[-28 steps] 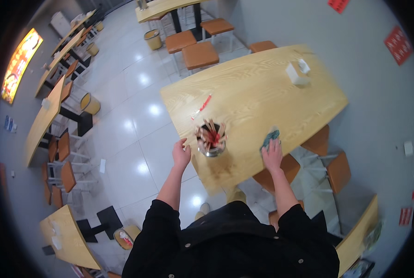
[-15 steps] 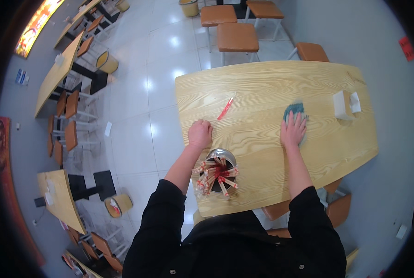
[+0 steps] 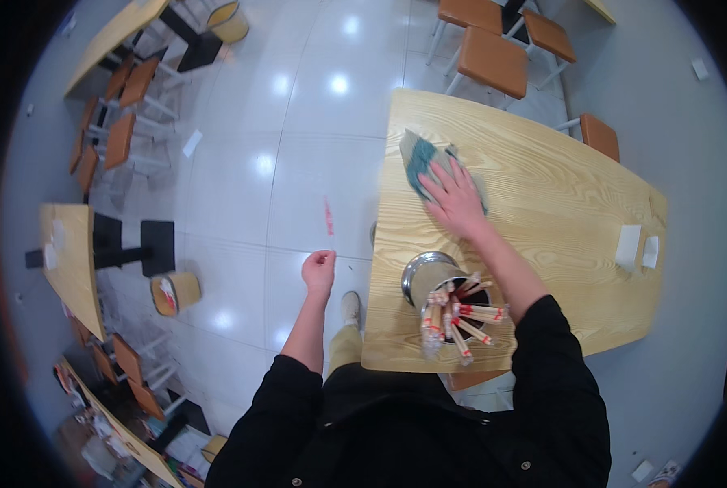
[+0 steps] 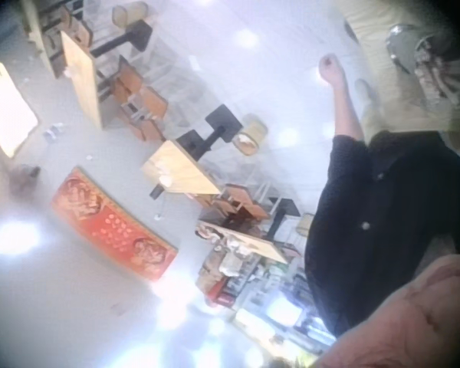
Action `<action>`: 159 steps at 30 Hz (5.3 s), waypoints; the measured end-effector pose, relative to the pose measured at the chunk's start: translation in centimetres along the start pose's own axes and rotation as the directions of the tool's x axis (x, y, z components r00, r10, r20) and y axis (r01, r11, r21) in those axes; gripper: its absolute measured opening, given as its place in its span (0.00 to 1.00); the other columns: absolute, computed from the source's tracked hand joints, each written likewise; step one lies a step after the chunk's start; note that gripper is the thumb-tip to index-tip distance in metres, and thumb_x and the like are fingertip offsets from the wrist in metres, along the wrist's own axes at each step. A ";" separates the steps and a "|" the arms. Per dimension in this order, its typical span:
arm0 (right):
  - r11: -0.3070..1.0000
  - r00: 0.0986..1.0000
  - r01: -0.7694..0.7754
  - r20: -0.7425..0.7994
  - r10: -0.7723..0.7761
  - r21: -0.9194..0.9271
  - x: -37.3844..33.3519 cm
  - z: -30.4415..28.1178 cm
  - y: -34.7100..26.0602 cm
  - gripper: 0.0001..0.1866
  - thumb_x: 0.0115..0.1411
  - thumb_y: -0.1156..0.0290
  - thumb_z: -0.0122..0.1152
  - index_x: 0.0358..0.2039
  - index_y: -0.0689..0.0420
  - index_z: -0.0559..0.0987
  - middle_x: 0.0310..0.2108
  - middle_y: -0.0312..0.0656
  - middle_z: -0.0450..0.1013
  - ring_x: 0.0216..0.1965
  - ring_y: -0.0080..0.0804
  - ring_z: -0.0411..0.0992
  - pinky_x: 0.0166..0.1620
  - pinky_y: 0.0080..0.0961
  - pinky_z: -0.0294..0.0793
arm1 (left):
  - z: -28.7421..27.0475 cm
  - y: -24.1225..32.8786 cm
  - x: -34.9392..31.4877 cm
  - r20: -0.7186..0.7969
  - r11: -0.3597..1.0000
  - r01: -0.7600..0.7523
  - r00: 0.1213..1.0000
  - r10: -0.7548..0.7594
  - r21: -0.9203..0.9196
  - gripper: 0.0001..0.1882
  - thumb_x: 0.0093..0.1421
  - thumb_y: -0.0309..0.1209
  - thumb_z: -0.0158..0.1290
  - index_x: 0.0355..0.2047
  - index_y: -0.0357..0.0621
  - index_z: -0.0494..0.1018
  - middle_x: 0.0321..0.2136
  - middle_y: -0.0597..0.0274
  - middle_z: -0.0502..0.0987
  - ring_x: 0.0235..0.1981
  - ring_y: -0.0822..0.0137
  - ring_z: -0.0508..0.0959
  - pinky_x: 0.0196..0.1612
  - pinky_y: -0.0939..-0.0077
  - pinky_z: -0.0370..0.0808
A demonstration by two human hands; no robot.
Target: The person wipes a wooden table with a cloth, removes a plastic bag of vegetables, and places a metal container of chopsticks and a tissue box on the table. They continue wiping the table surface and reposition the items before moving to another table to repeat the process.
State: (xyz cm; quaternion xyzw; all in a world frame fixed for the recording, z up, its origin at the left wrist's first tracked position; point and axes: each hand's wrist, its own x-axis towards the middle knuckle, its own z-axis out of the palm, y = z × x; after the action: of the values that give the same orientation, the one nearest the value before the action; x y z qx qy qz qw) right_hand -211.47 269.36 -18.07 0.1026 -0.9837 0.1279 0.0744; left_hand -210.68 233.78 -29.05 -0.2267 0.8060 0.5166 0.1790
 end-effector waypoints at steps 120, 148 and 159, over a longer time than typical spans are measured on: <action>0.915 0.999 -0.020 -0.031 0.035 0.403 -1.7 4.4 -12.2 0.21 0.57 0.68 0.58 0.52 0.56 0.73 0.58 0.46 0.65 0.63 0.51 0.57 0.63 0.42 0.57 | -17.7 6.2 -16.5 -0.110 0.853 -0.399 0.916 0.385 -0.338 0.34 0.40 0.32 0.69 0.48 0.36 0.68 0.41 0.60 0.74 0.41 0.68 0.75 0.46 0.71 0.73; 0.089 0.377 -0.219 0.000 0.926 0.972 -16.3 -0.9 3.6 0.18 0.68 0.59 0.46 0.49 0.58 0.75 0.50 0.36 0.73 0.48 0.34 0.71 0.51 0.37 0.70 | -18.4 4.9 -15.3 -0.103 0.808 -0.475 0.876 0.470 -0.348 0.31 0.41 0.20 0.67 0.47 0.34 0.67 0.40 0.59 0.74 0.40 0.70 0.75 0.44 0.73 0.75; 0.666 0.655 -0.742 -0.126 0.745 0.080 -10.5 7.5 -1.5 0.12 0.53 0.65 0.61 0.35 0.53 0.72 0.36 0.46 0.71 0.40 0.49 0.70 0.41 0.44 0.71 | -18.7 5.7 -15.4 -0.122 0.851 -0.481 0.877 0.465 -0.211 0.24 0.40 0.22 0.67 0.38 0.36 0.70 0.29 0.66 0.74 0.29 0.75 0.73 0.34 0.79 0.73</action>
State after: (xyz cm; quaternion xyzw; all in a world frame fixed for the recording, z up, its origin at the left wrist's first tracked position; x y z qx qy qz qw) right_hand -201.86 267.88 -26.73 -0.3172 -0.9298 0.1650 0.0874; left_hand -202.00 221.50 -9.16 -0.0583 0.7757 0.6284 -0.0086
